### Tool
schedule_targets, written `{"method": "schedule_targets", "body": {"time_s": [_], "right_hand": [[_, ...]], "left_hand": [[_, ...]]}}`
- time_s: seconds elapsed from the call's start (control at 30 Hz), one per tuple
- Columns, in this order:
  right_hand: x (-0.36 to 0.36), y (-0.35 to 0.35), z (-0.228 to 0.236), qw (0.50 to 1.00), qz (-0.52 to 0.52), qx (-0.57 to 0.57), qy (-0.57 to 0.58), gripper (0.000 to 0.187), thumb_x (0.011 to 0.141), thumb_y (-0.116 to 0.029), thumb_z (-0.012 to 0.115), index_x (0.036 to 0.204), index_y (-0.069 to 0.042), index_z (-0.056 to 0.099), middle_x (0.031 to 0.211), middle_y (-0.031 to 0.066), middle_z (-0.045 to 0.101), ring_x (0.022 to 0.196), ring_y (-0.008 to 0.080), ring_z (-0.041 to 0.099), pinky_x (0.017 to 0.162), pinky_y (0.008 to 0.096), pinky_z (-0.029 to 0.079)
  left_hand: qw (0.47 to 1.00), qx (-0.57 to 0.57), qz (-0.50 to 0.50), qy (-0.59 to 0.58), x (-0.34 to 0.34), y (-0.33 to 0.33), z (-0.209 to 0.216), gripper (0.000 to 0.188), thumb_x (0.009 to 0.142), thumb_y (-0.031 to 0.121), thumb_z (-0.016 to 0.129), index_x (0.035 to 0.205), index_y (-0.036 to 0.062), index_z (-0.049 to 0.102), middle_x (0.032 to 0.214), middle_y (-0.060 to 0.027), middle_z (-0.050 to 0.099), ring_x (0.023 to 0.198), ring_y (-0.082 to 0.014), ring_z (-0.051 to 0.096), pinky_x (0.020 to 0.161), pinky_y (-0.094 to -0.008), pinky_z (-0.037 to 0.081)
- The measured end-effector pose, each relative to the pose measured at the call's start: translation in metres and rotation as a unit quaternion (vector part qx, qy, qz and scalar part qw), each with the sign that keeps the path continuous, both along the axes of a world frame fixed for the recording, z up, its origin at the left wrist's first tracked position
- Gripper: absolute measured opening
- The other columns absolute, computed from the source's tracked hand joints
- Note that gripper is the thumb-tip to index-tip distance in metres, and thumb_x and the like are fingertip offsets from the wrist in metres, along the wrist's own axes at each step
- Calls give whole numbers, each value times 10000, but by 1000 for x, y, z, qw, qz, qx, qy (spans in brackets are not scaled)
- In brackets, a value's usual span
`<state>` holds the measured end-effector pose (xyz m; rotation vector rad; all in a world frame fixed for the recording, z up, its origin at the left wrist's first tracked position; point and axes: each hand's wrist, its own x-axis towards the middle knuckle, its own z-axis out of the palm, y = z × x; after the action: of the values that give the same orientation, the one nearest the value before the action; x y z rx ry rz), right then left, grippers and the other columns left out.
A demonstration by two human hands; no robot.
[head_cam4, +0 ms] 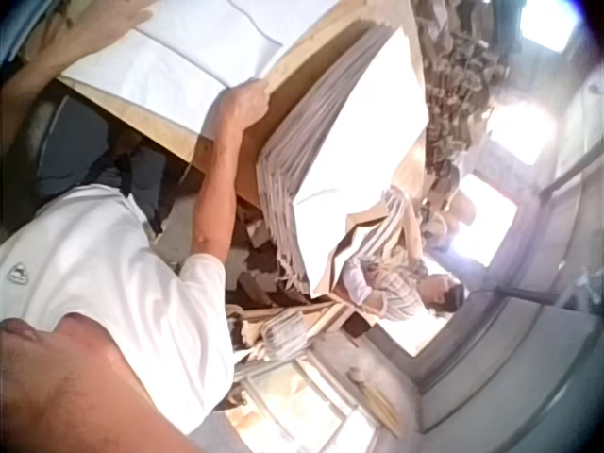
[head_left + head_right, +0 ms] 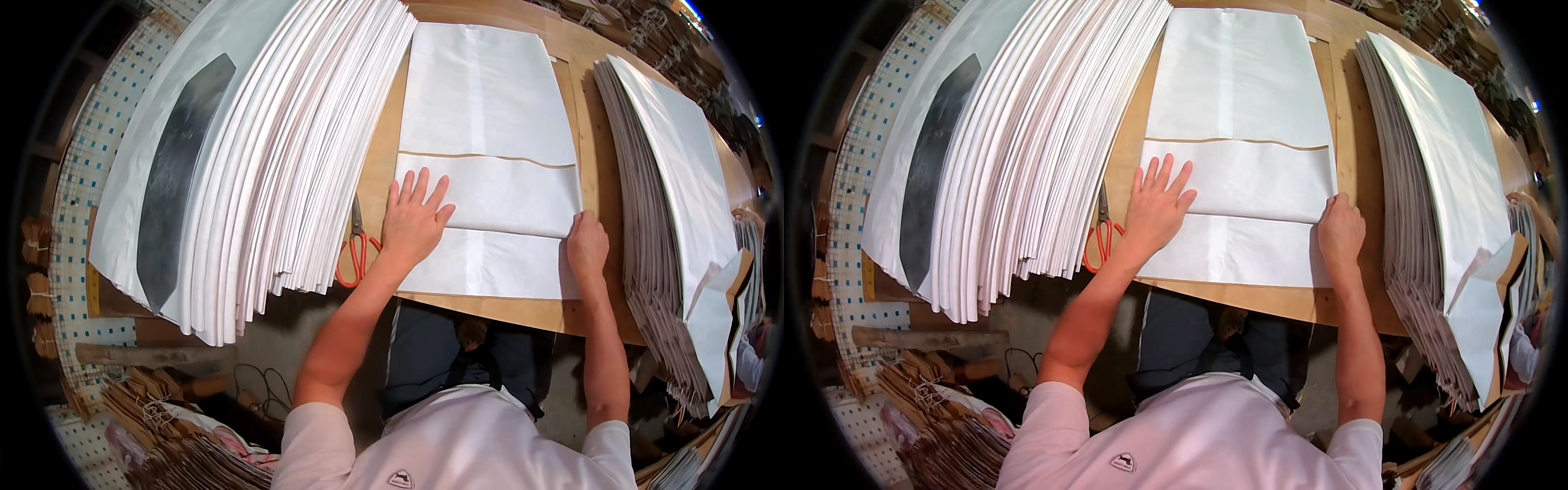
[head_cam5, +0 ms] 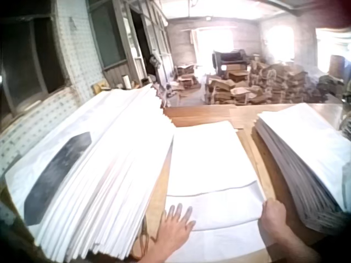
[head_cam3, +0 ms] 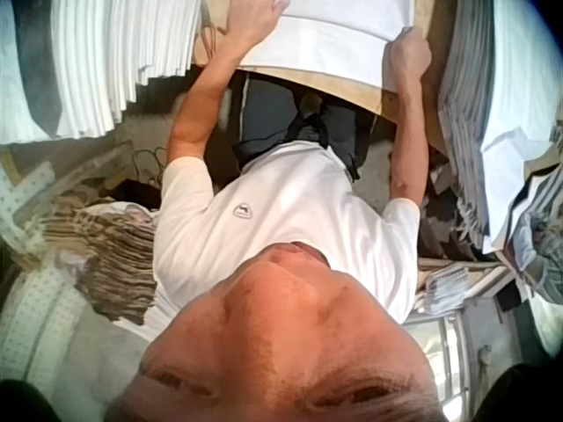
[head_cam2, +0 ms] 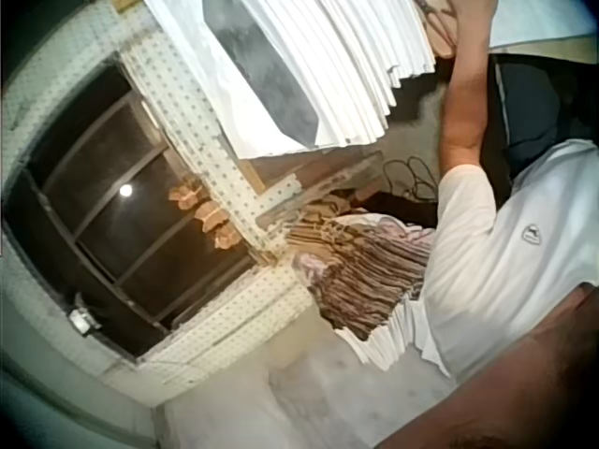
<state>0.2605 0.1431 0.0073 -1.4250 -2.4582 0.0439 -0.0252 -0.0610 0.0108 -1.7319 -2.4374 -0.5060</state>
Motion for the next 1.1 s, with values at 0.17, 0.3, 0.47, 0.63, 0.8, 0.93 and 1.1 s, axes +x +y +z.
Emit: {"method": "schedule_targets", "body": {"time_s": [0.17, 0.3, 0.47, 0.63, 0.8, 0.93, 1.1], "right_hand": [[1, 0, -7, 1000, -5, 17, 7, 227, 1054, -226, 524, 950, -38, 599, 829, 208, 676, 802, 410, 630, 731, 561, 482], [0, -1, -8, 1000, -13, 9, 21, 247, 1069, -266, 505, 993, -44, 582, 857, 243, 650, 810, 469, 614, 734, 595, 477], [-4, -4, -4, 1000, -28, -1, 3, 240, 1061, -239, 506, 974, -37, 602, 866, 203, 689, 847, 412, 637, 746, 565, 490], [-5, -7, -1, 999, -36, -19, 16, 236, 1056, -240, 507, 991, -31, 594, 893, 203, 696, 860, 418, 635, 752, 566, 489], [-11, -10, 4, 998, -47, -24, 26, 172, 1030, -183, 482, 1090, -31, 535, 927, 231, 705, 894, 426, 636, 770, 581, 476], [-12, -16, 10, 998, -42, -34, 39, 183, 1012, -114, 433, 1151, -32, 518, 978, 215, 721, 958, 420, 615, 817, 557, 454], [-7, -19, 7, 997, -21, -10, 68, 193, 960, -46, 473, 1147, -62, 517, 946, 171, 692, 956, 413, 584, 818, 554, 431]], "left_hand": [[1000, 5, 16, 0, -2, 4, -5, 548, 1062, 421, 514, 1548, 167, 501, 1584, -304, 398, 1486, -455, 362, 1228, -565, 243], [1000, -2, 24, -2, -2, 4, -3, 556, 1060, 428, 515, 1549, 165, 499, 1581, -335, 379, 1492, -456, 350, 1235, -551, 237], [999, 0, 35, 9, -1, 4, -5, 560, 1053, 441, 514, 1544, 171, 508, 1589, -350, 352, 1498, -452, 339, 1241, -535, 230], [999, 8, 44, 23, 1, 6, -9, 560, 1043, 446, 517, 1536, 180, 523, 1588, -353, 351, 1494, -450, 343, 1239, -532, 234], [999, -17, 50, 2, 0, 6, -7, 568, 1046, 452, 510, 1557, 206, 494, 1611, -342, 319, 1523, -444, 290, 1254, -527, 207], [998, -28, 48, 6, 0, 6, -6, 571, 1048, 452, 508, 1562, 205, 487, 1609, -346, 321, 1527, -441, 287, 1259, -517, 198], [999, -20, 41, 10, 0, 8, -7, 562, 1045, 442, 520, 1559, 215, 494, 1609, -345, 323, 1519, -445, 302, 1255, -517, 216]]}}
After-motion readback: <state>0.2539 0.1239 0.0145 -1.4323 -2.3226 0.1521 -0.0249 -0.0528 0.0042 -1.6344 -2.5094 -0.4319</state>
